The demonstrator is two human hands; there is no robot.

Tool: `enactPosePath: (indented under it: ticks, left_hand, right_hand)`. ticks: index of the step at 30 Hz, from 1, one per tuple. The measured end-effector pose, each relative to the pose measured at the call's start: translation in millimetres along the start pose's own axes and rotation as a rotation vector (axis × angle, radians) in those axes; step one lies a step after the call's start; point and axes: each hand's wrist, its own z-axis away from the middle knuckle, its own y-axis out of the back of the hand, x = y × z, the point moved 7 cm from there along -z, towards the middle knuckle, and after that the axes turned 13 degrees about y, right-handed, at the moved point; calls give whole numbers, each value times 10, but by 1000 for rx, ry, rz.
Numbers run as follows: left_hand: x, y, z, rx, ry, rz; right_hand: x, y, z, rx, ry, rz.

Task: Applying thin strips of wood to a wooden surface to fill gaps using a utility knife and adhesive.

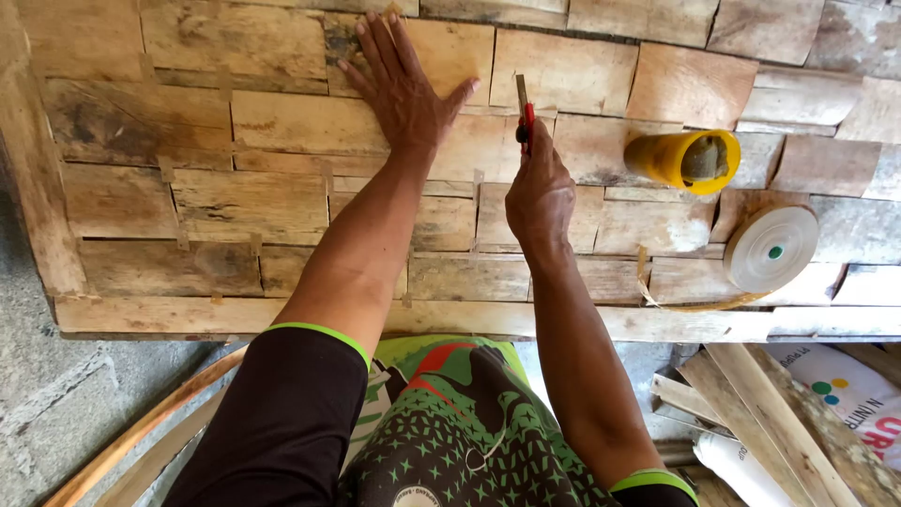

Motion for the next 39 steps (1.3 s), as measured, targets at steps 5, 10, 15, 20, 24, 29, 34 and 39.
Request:
enactPosePath:
  ticks: [5,10,15,20,24,29,34,39]
  left_hand:
    - [9,-15,57,-28,-6,-7]
    - [-5,-42,77,-35,-19,-49]
    - [31,3,20,-2,-41,-88]
    - [41,10,36,-16,-34,-65]
    - [34,34,61,15,-44,-19]
    - [114,62,88,22,-29,61]
    - [151,33,60,-1,30,136]
    - [147,-56,33,-11,50,213]
  right_hand:
    - [76,-13,14,-60,-63,28]
    - [413,135,412,45,-197,-163]
    - [933,176,1131,-340,-525,-356]
    - [1019,275,1388,-284,-193,-425]
    - [969,353,1339,-365,-272,-257]
    - [871,431,1207,-339,-135,-115]
    - [563,618,922,-278,4,-27]
    - [293,639,692,-239,10,-192]
